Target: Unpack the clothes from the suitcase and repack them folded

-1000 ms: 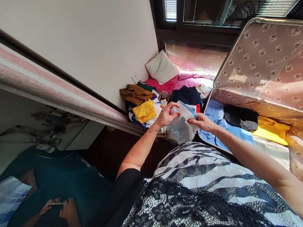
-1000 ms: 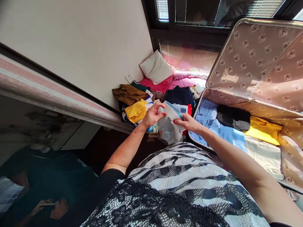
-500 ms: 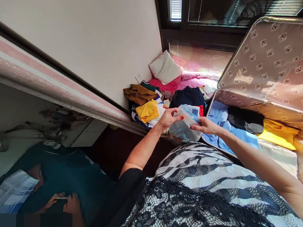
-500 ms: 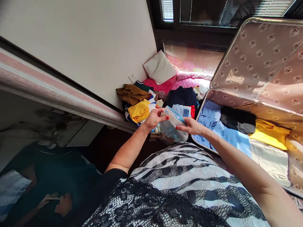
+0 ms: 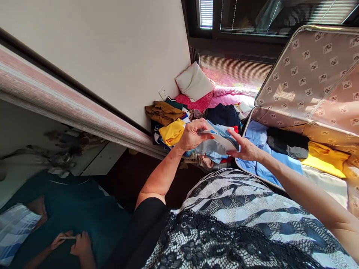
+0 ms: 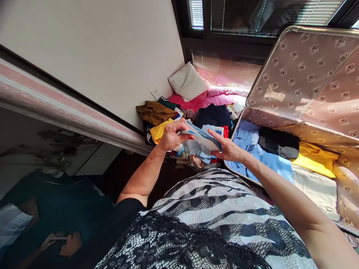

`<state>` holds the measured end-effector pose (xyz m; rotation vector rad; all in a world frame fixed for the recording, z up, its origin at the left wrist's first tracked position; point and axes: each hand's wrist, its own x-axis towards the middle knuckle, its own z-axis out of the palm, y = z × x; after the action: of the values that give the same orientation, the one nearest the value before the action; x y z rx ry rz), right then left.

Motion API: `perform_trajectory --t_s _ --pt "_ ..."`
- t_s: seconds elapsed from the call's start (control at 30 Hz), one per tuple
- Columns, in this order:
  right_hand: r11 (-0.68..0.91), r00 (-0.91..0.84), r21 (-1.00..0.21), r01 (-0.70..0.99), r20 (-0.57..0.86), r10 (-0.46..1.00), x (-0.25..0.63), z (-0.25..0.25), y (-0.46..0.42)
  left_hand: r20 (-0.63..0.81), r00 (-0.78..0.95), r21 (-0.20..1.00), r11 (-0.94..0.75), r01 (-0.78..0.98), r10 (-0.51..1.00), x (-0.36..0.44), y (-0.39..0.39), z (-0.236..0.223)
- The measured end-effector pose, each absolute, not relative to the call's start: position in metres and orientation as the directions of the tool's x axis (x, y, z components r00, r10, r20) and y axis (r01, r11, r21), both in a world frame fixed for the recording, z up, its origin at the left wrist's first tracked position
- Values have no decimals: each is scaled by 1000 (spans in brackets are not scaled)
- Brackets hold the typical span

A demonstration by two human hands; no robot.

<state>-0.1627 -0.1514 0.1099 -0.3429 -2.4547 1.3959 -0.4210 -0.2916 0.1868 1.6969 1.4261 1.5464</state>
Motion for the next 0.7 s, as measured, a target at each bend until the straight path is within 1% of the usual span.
perform_trajectory --t_s 0.17,0.27,0.33,0.43,0.57,0.63,0.7 --pt "522 -931 -849 82 121 344 -161 118 -154 441 -133 833 -349 428 888 -422 -289 192" --pt "527 -913 -847 69 159 375 -160 123 -156 472 -112 806 -376 457 874 -425 -289 195" --pt "541 -920 -839 46 175 350 -158 122 -157 478 -105 788 -373 489 872 -427 -290 198" --pt "557 -944 -830 17 170 283 -154 126 -153 453 -120 766 -317 560 883 -432 -293 203" --pt "572 -923 -820 14 209 324 -144 160 -138 442 -158 740 -260 620 883 -441 -297 203" --pt "629 -900 -777 13 264 345 -142 184 -127 440 -197 760 -246 601 876 -445 -296 195" --pt "712 -890 -702 23 310 335 -144 201 -117 430 -232 788 -237 568 873 -447 -291 181"
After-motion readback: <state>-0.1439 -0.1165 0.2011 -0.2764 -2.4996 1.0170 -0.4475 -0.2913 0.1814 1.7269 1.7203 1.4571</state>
